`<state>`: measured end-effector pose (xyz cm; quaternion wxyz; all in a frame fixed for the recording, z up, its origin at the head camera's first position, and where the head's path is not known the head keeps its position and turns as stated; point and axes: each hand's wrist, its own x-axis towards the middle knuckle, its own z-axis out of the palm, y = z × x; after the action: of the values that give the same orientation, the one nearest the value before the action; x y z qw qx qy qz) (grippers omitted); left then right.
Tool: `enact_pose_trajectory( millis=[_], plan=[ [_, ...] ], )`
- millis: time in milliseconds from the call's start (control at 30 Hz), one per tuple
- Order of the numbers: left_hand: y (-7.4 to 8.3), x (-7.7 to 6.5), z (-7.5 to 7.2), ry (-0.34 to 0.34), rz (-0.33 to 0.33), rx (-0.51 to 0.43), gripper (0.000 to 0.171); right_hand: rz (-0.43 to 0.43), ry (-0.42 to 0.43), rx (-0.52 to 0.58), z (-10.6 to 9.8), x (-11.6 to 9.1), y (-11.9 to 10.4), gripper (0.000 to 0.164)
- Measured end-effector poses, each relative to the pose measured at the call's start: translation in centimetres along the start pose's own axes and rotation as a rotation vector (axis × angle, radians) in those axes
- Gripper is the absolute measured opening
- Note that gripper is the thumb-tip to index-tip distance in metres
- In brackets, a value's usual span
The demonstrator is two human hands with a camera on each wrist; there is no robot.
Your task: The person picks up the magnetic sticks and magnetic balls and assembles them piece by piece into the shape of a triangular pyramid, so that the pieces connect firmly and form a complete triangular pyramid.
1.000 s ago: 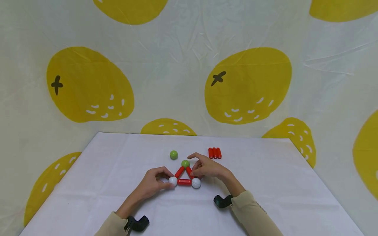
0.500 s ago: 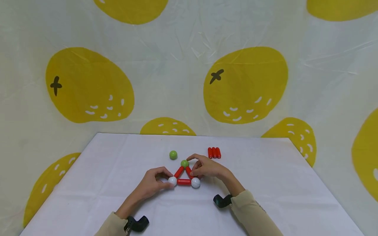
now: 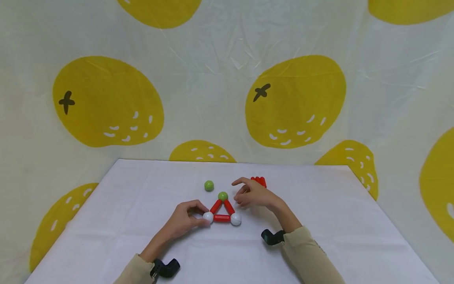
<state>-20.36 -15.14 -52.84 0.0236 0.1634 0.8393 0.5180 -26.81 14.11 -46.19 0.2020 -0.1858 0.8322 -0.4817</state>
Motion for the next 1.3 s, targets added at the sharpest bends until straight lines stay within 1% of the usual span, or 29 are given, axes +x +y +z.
enact_pose_trajectory(
  millis=[133,267,367,500,667,800,967,1300],
  plan=[
    [-0.1,0.0,0.1,0.006,0.008,0.001,0.026,-0.051,0.033,-0.006,-1.6,-0.5,0.1,0.050],
    [-0.2,0.0,0.1,0.006,0.013,-0.003,0.027,-0.085,0.099,-0.051,-3.4,-0.8,0.3,0.047],
    [-0.2,0.0,0.1,0.007,0.016,-0.003,0.027,-0.066,0.182,-0.119,-4.8,-0.8,0.6,0.043],
    [-0.1,0.0,0.1,0.012,0.015,0.003,0.027,-0.016,0.252,-0.215,-6.3,-0.4,1.2,0.040],
    [-0.2,-0.1,0.2,0.010,0.010,0.010,0.026,0.041,0.246,-0.255,-7.5,0.1,2.1,0.040],
    [-0.2,-0.2,0.2,0.007,0.015,0.009,0.026,0.087,0.244,-0.254,-8.0,0.5,2.8,0.041],
    [-0.3,-0.1,0.1,0.009,0.017,0.007,0.026,0.114,0.228,-0.255,-8.3,1.1,3.6,0.043],
    [-0.2,-0.2,0.0,0.004,0.010,-0.002,0.026,0.175,0.200,-0.202,-8.5,1.7,4.7,0.045]
  ],
)
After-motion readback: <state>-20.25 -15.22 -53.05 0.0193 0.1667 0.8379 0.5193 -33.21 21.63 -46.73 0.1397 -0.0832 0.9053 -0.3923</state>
